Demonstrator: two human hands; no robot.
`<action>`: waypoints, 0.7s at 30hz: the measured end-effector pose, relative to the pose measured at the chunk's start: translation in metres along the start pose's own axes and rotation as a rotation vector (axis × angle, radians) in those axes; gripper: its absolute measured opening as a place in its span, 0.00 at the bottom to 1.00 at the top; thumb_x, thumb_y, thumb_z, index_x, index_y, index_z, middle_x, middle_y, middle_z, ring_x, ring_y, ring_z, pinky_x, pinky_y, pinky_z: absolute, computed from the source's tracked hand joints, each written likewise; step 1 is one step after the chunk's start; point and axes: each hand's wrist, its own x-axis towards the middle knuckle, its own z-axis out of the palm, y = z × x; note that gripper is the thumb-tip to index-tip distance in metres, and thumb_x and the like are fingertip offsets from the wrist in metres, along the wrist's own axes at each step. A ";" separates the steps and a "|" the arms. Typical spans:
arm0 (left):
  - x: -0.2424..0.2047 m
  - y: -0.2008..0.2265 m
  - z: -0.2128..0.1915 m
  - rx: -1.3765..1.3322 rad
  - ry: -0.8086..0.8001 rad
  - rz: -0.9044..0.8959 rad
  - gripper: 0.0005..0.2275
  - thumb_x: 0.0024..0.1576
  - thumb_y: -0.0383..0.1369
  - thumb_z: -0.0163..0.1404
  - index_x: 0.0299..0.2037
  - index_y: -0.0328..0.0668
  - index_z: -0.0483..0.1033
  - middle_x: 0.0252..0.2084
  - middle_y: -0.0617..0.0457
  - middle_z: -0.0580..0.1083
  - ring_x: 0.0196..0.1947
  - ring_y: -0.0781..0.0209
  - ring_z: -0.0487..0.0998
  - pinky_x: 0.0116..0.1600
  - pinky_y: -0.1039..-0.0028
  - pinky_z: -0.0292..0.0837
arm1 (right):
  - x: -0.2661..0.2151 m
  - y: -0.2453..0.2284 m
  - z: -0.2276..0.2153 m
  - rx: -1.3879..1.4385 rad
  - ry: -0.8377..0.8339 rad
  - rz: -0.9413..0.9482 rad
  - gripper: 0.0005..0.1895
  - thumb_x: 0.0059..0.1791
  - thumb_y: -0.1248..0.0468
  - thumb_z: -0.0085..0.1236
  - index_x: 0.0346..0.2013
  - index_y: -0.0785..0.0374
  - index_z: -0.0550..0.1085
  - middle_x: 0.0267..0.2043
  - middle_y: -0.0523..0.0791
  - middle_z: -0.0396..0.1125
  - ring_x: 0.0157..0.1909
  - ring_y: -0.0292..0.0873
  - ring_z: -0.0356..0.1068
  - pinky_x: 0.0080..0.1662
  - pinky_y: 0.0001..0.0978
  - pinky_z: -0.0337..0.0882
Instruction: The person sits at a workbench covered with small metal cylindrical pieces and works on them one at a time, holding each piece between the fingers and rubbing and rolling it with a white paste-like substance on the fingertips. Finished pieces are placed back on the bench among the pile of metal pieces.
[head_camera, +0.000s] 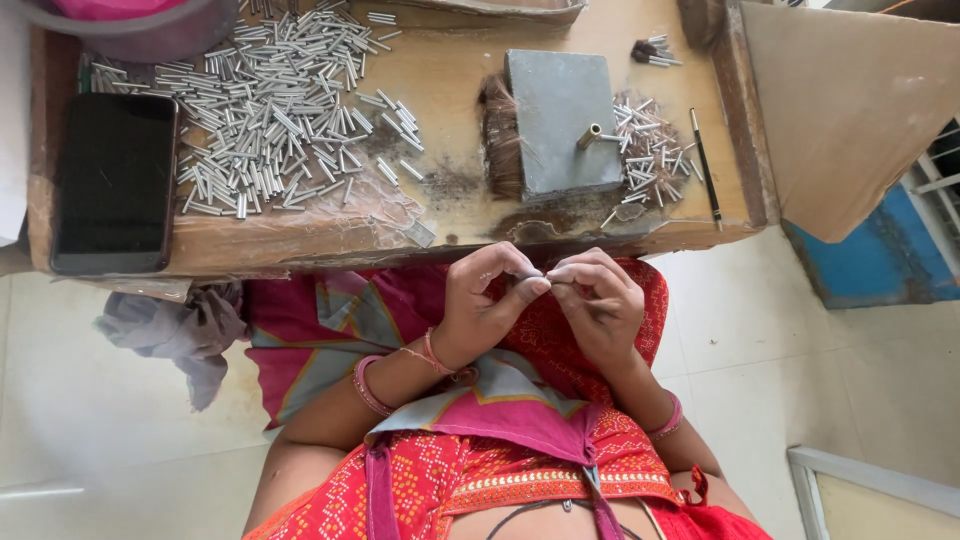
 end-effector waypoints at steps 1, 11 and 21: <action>0.000 0.000 0.001 -0.001 -0.002 0.003 0.05 0.58 0.25 0.60 0.36 0.36 0.76 0.34 0.53 0.76 0.36 0.67 0.77 0.44 0.78 0.72 | 0.000 -0.002 -0.001 -0.002 0.002 -0.003 0.07 0.50 0.74 0.62 0.42 0.69 0.75 0.42 0.50 0.71 0.44 0.42 0.73 0.46 0.29 0.72; -0.006 0.000 0.009 -0.065 -0.016 -0.080 0.07 0.59 0.26 0.60 0.33 0.34 0.75 0.29 0.56 0.74 0.33 0.74 0.72 0.39 0.80 0.70 | -0.006 -0.011 -0.008 0.041 0.042 0.053 0.08 0.48 0.75 0.63 0.41 0.70 0.75 0.41 0.49 0.72 0.44 0.42 0.72 0.48 0.30 0.72; -0.010 -0.004 0.014 -0.100 -0.025 -0.129 0.06 0.59 0.23 0.59 0.32 0.34 0.74 0.29 0.57 0.74 0.33 0.75 0.72 0.40 0.80 0.70 | -0.014 -0.008 -0.008 0.057 0.045 0.082 0.06 0.47 0.75 0.65 0.38 0.70 0.77 0.39 0.49 0.72 0.43 0.43 0.73 0.46 0.29 0.73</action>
